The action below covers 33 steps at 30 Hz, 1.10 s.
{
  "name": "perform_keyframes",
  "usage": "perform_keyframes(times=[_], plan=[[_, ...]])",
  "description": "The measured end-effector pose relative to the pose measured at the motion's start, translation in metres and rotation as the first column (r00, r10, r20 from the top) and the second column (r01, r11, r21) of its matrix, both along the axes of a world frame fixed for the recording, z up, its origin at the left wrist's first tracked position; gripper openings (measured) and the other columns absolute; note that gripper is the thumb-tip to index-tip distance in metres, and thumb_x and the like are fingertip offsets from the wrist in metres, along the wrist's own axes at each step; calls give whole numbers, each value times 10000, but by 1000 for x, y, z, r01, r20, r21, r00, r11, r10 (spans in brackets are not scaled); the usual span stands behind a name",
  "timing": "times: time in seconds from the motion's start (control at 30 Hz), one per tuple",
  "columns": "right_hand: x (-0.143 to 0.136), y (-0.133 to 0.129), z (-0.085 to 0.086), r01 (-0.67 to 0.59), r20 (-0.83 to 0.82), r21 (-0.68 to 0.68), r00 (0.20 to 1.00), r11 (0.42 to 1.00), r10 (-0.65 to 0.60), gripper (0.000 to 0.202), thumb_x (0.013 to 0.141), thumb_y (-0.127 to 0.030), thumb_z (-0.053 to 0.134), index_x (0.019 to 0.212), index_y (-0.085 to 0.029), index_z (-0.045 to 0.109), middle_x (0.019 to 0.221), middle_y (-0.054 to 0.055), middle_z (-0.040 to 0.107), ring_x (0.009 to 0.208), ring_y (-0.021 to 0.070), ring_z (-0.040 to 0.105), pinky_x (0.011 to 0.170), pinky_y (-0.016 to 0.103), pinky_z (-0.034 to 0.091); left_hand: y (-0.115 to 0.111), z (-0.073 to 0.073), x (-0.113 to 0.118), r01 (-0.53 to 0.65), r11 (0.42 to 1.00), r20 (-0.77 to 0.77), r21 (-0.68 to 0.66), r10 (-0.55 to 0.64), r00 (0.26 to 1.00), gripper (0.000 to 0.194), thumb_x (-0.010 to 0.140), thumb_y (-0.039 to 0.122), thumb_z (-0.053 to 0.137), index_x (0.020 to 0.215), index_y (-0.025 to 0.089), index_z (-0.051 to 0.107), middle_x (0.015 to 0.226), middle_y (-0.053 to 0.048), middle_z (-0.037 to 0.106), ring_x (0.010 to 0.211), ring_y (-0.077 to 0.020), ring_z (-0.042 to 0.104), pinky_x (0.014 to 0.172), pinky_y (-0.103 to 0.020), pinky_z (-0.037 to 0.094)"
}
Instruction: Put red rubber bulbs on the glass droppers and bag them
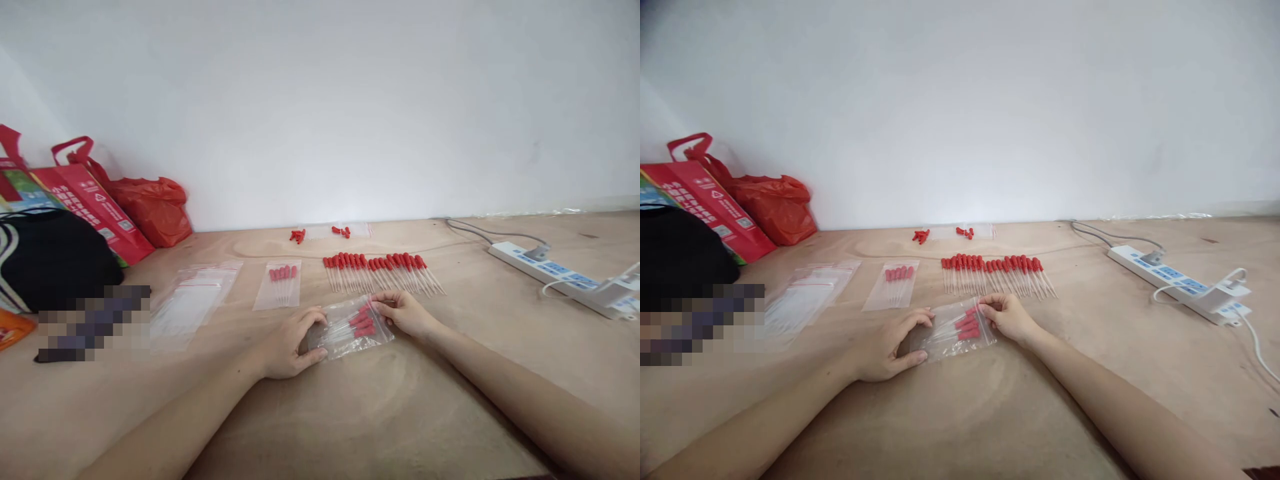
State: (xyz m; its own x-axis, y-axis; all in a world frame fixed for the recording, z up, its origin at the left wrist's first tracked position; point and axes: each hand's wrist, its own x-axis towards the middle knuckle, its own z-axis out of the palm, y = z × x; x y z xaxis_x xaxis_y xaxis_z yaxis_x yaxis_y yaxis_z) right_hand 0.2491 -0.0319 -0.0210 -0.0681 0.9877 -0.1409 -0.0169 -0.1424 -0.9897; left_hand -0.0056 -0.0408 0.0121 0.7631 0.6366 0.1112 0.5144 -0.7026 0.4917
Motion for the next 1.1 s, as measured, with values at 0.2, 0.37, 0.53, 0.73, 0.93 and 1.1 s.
perform_keyframes(times=[0.2, 0.37, 0.53, 0.73, 0.93, 1.1], plan=[[-9, 5, 0, 10, -46, -57, 999, 998, -13, 249, 558, -360, 698, 689, -166, 615, 507, -6, 604, 414, 115, 535, 407, 239, 442, 0, 1, 1, -12, 1000, -8, 8, 12, 1000, 403, 765, 284, 532, 1138, 220, 395, 1240, -74, 442, 1139, -236, 412, 944, -388, 344], [-19, 4, -4, -122, -104, -12, 987, 992, 120, 281, 590, -435, 664, 590, -168, 578, 599, 43, 643, 546, 173, 609, 530, 316, 510, -1, 2, 2, -24, 1000, -28, 16, 24, 999, 410, 762, 282, 530, 1146, 218, 402, 1237, -76, 446, 1134, -236, 417, 940, -386, 352], [-2, 10, -1, -216, 101, 11, 972, 976, 214, 259, 624, -391, 624, 671, -137, 622, 530, 1, 601, 512, 118, 567, 536, 255, 471, 0, 2, 2, -1, 1000, -24, 23, 1, 1000, 400, 768, 269, 526, 1148, 216, 411, 1252, -81, 432, 1161, -232, 396, 956, -386, 340], [18, 57, 15, 89, 629, 329, 722, 940, -289, 121, 656, -201, 550, 739, -148, 621, 751, 46, 656, 660, 137, 582, 639, 242, 436, 2, -1, 0, 26, 999, -28, 20, -26, 999, 390, 783, 293, 516, 1155, 222, 424, 1267, -77, 403, 1170, -221, 391, 970, -370, 332], [-5, 109, 18, 212, 682, 356, 607, 910, -408, 157, 669, -211, 538, 762, -124, 629, 899, 150, 641, 916, 251, 564, 792, 324, 400, 2, -3, -1, 30, 1000, 7, 5, -30, 1000, 357, 770, 280, 532, 1107, 209, 438, 1240, -85, 425, 1167, -217, 393, 966, -368, 330], [-14, 123, 12, 292, 639, 325, 633, 899, -437, 58, 623, -169, 559, 578, -144, 586, 778, 141, 648, 878, 266, 578, 760, 321, 408, 3, -6, -3, 8, 1000, 40, -10, -8, 999, 259, 752, 281, 551, 971, 199, 439, 1217, -89, 449, 1145, -223, 413, 930, -364, 351]])
